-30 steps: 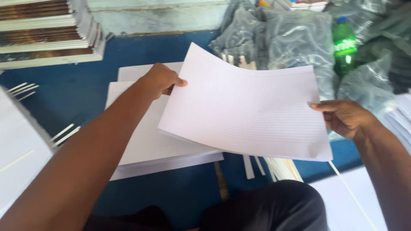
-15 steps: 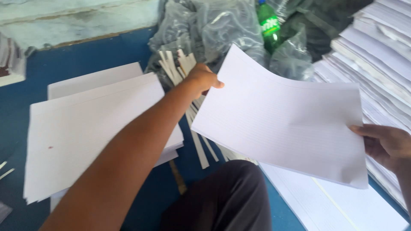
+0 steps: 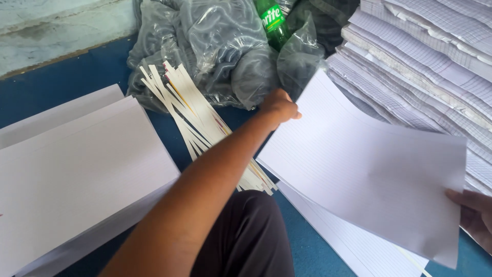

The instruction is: The person sits on the floor and repeatedly picks up, aligns, and stacks lined paper sheets. They also place thin white strips onto the stack and flip through the pages to check alignment.

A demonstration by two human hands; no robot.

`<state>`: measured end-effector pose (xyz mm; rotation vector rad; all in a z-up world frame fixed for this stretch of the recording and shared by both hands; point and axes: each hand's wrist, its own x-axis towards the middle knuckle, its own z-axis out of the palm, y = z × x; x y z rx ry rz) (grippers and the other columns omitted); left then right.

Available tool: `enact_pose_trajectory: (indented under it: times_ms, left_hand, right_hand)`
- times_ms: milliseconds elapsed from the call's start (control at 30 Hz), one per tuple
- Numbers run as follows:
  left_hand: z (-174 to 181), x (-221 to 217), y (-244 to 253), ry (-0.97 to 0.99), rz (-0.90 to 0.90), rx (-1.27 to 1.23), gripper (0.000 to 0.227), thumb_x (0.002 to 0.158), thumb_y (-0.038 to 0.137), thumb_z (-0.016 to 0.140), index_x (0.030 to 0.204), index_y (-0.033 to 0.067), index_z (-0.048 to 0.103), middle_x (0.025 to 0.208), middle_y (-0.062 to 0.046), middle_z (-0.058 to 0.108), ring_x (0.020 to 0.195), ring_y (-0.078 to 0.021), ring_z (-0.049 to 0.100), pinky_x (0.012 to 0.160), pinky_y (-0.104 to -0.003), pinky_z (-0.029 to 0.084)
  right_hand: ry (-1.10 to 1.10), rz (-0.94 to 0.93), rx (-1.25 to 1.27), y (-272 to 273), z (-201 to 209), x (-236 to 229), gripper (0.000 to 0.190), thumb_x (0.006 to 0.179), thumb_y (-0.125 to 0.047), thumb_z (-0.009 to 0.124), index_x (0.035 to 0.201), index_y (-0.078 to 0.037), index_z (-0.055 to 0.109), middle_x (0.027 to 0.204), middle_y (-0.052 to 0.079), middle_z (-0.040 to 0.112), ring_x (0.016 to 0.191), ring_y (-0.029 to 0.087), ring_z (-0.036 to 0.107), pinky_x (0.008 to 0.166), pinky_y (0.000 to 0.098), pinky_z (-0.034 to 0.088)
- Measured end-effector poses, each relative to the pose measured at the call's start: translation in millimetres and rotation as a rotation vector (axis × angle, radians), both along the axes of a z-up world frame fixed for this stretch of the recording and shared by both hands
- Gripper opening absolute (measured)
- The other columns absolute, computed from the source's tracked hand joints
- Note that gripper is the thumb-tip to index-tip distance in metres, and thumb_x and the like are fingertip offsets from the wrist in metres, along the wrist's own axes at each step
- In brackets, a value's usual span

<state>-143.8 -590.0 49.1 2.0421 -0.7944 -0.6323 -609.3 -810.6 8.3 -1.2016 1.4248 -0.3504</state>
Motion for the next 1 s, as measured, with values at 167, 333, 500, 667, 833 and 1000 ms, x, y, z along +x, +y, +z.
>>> enact_pose_trajectory:
  times_ms: [167, 333, 500, 667, 833, 1000]
  left_hand:
    - [-13.8, -28.3, -18.2, 0.008, -0.023, 0.113, 0.048, 0.076, 0.017, 0.086, 0.117, -0.0013, 0.07, 0.116, -0.022, 0.073, 0.109, -0.0296, 0.072, 0.094, -0.035, 0.056]
    - [-24.1, -36.0, -17.2, 0.034, -0.056, 0.106, 0.052, 0.077, 0.015, 0.085, 0.122, -0.0039, 0.068, 0.121, -0.025, 0.071, 0.113, -0.0308, 0.07, 0.098, -0.035, 0.055]
    - [-21.1, -33.1, -13.5, 0.028, -0.068, 0.114, 0.049, 0.078, 0.015, 0.083, 0.122, -0.0038, 0.069, 0.122, -0.025, 0.071, 0.114, -0.0305, 0.07, 0.098, -0.036, 0.055]
    - [-8.9, -24.6, -10.3, -0.015, -0.075, 0.15, 0.047, 0.079, 0.016, 0.083, 0.121, -0.0024, 0.069, 0.123, -0.024, 0.07, 0.115, -0.0301, 0.07, 0.099, -0.035, 0.054]
    - [12.1, -5.6, -16.8, -0.011, -0.043, 0.135, 0.049, 0.077, 0.015, 0.085, 0.12, -0.0014, 0.068, 0.122, -0.022, 0.07, 0.115, -0.0292, 0.069, 0.098, -0.036, 0.054]
    - [54.1, 26.2, -27.0, 0.099, -0.026, -0.037, 0.061, 0.068, 0.006, 0.087, 0.123, -0.007, 0.062, 0.119, -0.027, 0.071, 0.111, -0.0329, 0.073, 0.091, -0.041, 0.058]
  right_hand:
    - [0.015, -0.04, -0.085, 1.7, -28.0, -27.2, 0.047, 0.096, -0.016, 0.066, 0.13, 0.014, 0.054, 0.105, 0.032, 0.068, 0.101, 0.037, 0.069, 0.103, 0.0525, 0.051]
    - [-0.034, 0.019, -0.143, 3.2, -49.2, -48.2, 0.05, 0.097, -0.02, 0.067, 0.129, 0.017, 0.058, 0.104, 0.027, 0.069, 0.1, 0.032, 0.068, 0.097, 0.0482, 0.051]
    - [0.02, -0.003, -0.159, 7.7, -54.9, -47.1, 0.051, 0.1, -0.022, 0.068, 0.128, 0.018, 0.056, 0.102, 0.028, 0.066, 0.102, 0.031, 0.066, 0.099, 0.0474, 0.05]
    - [-0.037, 0.027, -0.14, 9.7, -52.5, -36.1, 0.055, 0.097, -0.026, 0.068, 0.131, 0.016, 0.055, 0.102, 0.025, 0.066, 0.1, 0.029, 0.066, 0.098, 0.0485, 0.049]
    - [-0.071, 0.071, -0.13, 6.0, -32.7, -29.6, 0.057, 0.096, -0.026, 0.066, 0.131, 0.016, 0.053, 0.1, 0.036, 0.067, 0.095, 0.04, 0.071, 0.099, 0.0525, 0.055]
    - [-0.098, 0.079, -0.042, -13.1, 4.5, -15.5, 0.053, 0.099, -0.027, 0.062, 0.134, 0.011, 0.051, 0.102, 0.032, 0.069, 0.098, 0.043, 0.071, 0.095, 0.0649, 0.053]
